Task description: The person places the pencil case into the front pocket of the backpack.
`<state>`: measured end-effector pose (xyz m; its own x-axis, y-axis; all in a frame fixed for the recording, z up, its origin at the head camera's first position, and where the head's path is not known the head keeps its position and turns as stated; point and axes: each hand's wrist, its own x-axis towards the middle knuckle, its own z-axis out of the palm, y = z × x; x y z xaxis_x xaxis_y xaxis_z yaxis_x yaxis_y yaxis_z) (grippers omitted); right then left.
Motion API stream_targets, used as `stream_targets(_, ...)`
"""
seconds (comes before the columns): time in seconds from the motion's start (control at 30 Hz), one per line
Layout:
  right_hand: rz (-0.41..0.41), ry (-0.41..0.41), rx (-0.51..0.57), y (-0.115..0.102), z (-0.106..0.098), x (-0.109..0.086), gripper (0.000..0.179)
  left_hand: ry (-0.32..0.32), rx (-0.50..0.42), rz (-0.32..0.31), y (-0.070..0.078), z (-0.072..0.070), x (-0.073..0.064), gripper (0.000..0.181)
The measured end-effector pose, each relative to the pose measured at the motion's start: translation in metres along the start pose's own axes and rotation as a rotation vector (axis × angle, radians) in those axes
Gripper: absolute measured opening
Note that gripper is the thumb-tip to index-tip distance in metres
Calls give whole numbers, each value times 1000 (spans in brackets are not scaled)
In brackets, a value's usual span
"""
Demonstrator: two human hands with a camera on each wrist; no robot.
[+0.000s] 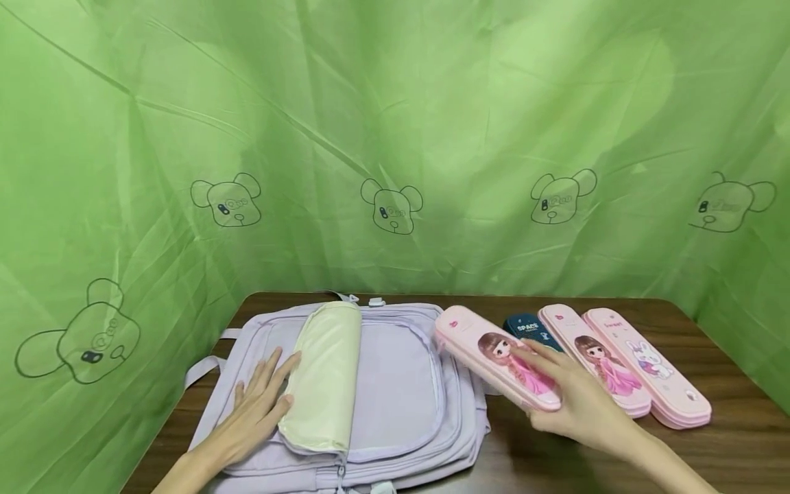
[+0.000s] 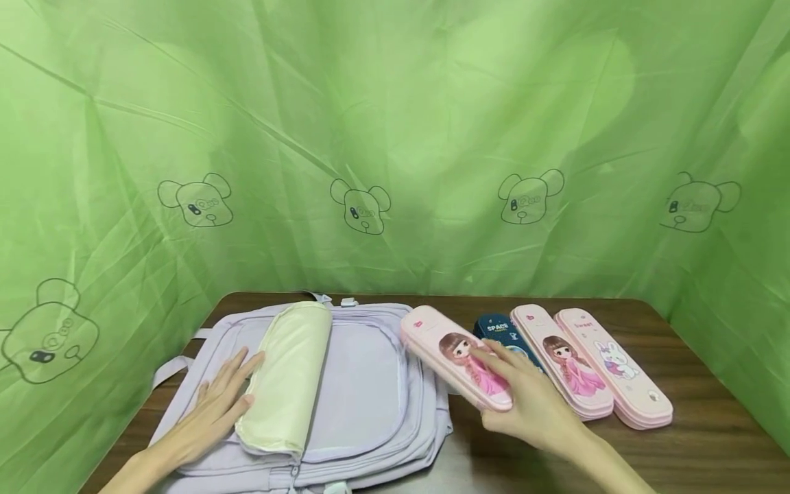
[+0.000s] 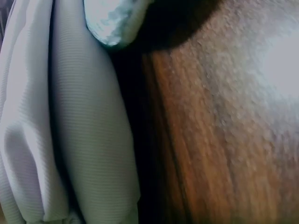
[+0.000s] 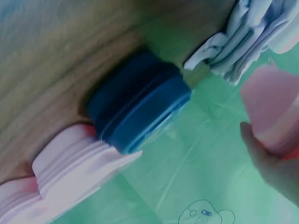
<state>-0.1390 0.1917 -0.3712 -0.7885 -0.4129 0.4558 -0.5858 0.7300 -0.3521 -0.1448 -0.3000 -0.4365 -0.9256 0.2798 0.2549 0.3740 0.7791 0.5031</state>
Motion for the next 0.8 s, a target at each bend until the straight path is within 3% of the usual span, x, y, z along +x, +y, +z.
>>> stream_targets(0.43, -219, -290, 166, -3, 5, -1, 84, -10, -6, 44, 13, 13, 10, 58)
stream_targets(0.7, -338, -357, 266, -1, 11, 9, 82, 7, -34, 36, 21, 20, 14, 59)
stream_targets(0.8, -329, -393, 313, -4, 14, 11, 83, 25, -60, 33, 23, 22, 16, 60)
